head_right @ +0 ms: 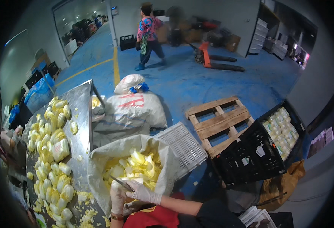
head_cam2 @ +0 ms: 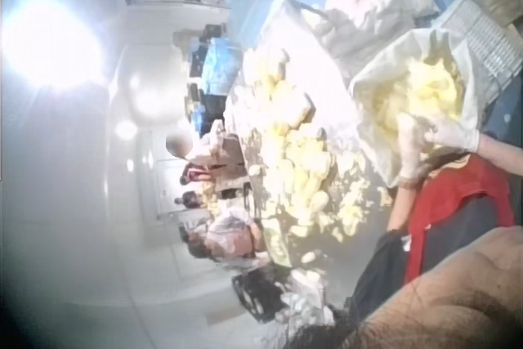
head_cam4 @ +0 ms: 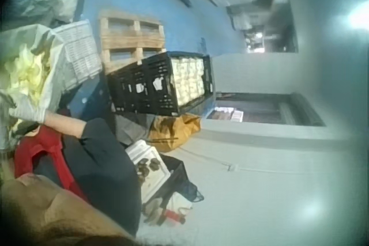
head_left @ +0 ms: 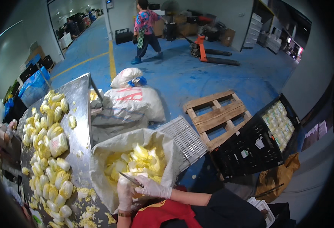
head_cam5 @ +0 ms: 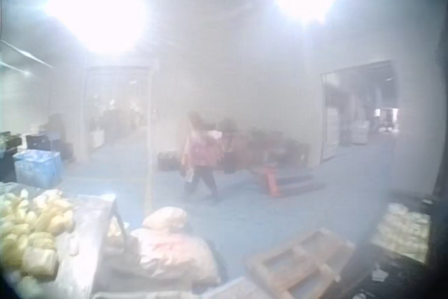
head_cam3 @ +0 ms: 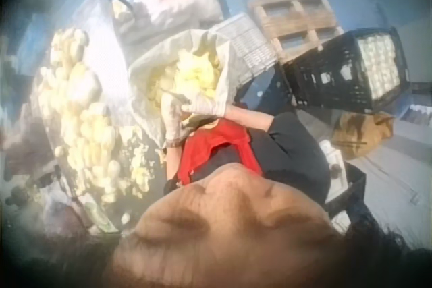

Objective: The person repeatedly cuts the base of napa cabbage heads using a knife and places them on a metal table. The person wears gloves and a red apron while working at a food preparation station.

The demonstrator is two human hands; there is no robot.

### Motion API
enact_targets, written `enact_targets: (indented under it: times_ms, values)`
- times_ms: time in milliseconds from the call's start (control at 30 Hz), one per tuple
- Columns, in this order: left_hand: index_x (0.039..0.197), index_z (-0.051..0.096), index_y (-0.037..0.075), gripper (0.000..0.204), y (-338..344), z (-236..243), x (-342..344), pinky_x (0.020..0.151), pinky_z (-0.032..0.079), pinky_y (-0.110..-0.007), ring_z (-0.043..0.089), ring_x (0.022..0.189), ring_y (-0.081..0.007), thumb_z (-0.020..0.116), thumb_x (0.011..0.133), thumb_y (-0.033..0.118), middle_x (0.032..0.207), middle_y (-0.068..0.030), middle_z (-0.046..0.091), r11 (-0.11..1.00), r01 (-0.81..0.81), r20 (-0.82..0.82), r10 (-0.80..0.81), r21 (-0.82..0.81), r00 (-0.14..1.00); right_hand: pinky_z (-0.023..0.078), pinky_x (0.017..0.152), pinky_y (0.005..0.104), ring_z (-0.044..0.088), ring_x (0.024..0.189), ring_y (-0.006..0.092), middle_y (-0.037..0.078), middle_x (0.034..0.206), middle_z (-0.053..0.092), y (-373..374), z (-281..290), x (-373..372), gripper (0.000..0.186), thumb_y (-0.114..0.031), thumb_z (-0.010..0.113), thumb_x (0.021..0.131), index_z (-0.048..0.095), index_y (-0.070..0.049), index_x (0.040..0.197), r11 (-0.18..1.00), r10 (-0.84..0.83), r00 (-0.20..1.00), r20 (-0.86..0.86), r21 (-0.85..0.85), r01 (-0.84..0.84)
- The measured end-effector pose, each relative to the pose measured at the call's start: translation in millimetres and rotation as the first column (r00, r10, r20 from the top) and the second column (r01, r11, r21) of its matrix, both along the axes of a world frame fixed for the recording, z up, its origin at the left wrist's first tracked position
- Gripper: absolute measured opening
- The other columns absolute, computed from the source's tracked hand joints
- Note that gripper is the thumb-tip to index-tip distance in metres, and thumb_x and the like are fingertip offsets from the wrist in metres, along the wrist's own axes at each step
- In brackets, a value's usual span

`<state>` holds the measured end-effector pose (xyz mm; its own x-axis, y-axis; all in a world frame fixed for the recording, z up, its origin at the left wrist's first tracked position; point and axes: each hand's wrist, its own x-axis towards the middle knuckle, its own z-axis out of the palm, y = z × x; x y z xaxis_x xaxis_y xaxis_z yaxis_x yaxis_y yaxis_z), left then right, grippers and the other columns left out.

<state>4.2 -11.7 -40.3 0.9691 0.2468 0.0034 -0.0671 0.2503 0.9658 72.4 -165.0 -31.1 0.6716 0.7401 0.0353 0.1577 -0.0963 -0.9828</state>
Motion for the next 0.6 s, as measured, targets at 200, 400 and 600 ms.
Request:
enact_targets:
  times_ms: [200, 400, 600]
  values:
    - [0.129, 0.047, 0.001, 0.058, 10, -11, -1, 0.091, 0.045, -0.031, 0.053, 0.107, -0.0165, 0.061, 0.091, 0.042, 0.119, -0.0057, 0.054, 0.998, 0.01, -0.044, -0.007, 0.068, 0.999, 0.047, 0.088, 0.0375, 0.057, 0.099, 0.035, 0.02, 0.109, 0.058, 3, 2, -4, 0.053, -0.019, 0.057, 0.081, 0.049, 0.0, 0.129, 0.994, -0.104, 0.982, 0.158, -0.007, 0.106]
    - [0.128, 0.049, 0.001, 0.074, 9, 11, -5, 0.091, 0.044, -0.03, 0.055, 0.103, -0.015, 0.062, 0.084, 0.059, 0.114, -0.0062, 0.058, 0.995, 0.022, -0.173, -0.005, 0.097, 0.985, 0.051, 0.077, 0.0335, 0.065, 0.089, 0.0299, 0.021, 0.102, 0.063, 9, 8, -7, 0.042, -0.013, 0.059, 0.08, 0.057, 0.0, 0.12, 0.976, -0.217, 0.968, 0.125, 0.02, 0.216]
    - [0.13, 0.048, 0.0, 0.072, 17, 0, 2, 0.093, 0.044, -0.03, 0.055, 0.106, -0.0161, 0.058, 0.088, 0.057, 0.118, -0.0091, 0.058, 0.999, 0.034, -0.119, -0.038, -0.036, 0.992, 0.051, 0.073, 0.0336, 0.067, 0.083, 0.0314, 0.021, 0.088, 0.067, 18, 6, 4, 0.027, -0.011, 0.06, 0.081, 0.066, 0.0, 0.105, 0.95, -0.309, 0.951, 0.016, -0.042, 0.31]
